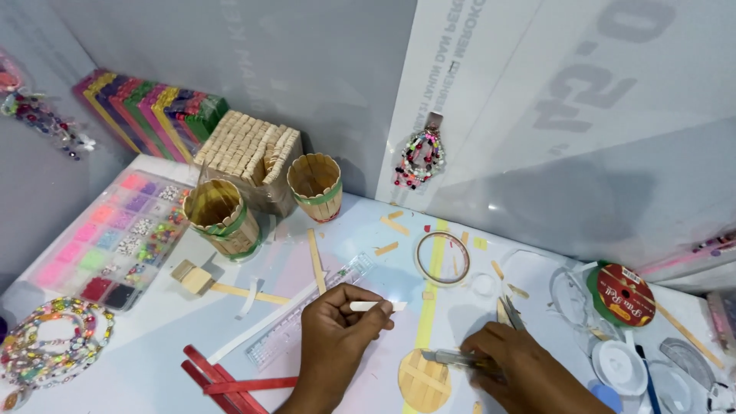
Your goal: Measuring, cutting, and assembling popsicle sticks onto a circular base to create a handicraft item.
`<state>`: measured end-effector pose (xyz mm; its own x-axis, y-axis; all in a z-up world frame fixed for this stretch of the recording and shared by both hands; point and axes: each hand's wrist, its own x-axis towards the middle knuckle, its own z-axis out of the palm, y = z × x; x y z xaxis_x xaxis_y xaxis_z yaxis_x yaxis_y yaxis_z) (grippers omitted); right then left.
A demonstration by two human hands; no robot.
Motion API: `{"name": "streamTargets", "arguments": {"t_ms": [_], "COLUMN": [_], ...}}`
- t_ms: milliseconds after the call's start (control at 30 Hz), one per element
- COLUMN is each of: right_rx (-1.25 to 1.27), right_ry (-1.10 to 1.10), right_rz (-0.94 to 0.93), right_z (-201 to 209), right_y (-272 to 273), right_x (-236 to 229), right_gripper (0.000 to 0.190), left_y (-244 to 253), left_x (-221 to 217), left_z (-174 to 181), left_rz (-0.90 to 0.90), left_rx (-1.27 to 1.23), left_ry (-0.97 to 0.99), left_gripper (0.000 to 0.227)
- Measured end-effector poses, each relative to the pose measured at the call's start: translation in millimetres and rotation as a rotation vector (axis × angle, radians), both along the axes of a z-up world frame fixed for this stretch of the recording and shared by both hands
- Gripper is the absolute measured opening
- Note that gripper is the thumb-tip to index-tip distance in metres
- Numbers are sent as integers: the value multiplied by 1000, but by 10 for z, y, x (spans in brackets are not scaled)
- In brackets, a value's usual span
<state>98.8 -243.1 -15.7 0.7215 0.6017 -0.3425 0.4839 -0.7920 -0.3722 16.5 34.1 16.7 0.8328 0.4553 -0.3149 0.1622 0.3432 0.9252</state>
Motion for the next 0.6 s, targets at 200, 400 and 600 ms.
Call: {"name": "streamTargets", "arguments": {"t_ms": [200,400,600], "right_rx": [81,393,764], "right_ry": [40,-53,454], "right_rz": [-32,-223,-805], "right_z": [90,53,213], "right_y": [55,148,505], "right_x": [-67,-130,-396], "right_gripper": [5,10,62], "left_y": [-9,-60,-171], "left_x": [27,14,28], "left_z": [-70,-191,-152], "left_rz": [-93,-249,-302], "left_rx": [-152,76,8], "left_ry": [45,13,95], "left_gripper": [20,21,14]}}
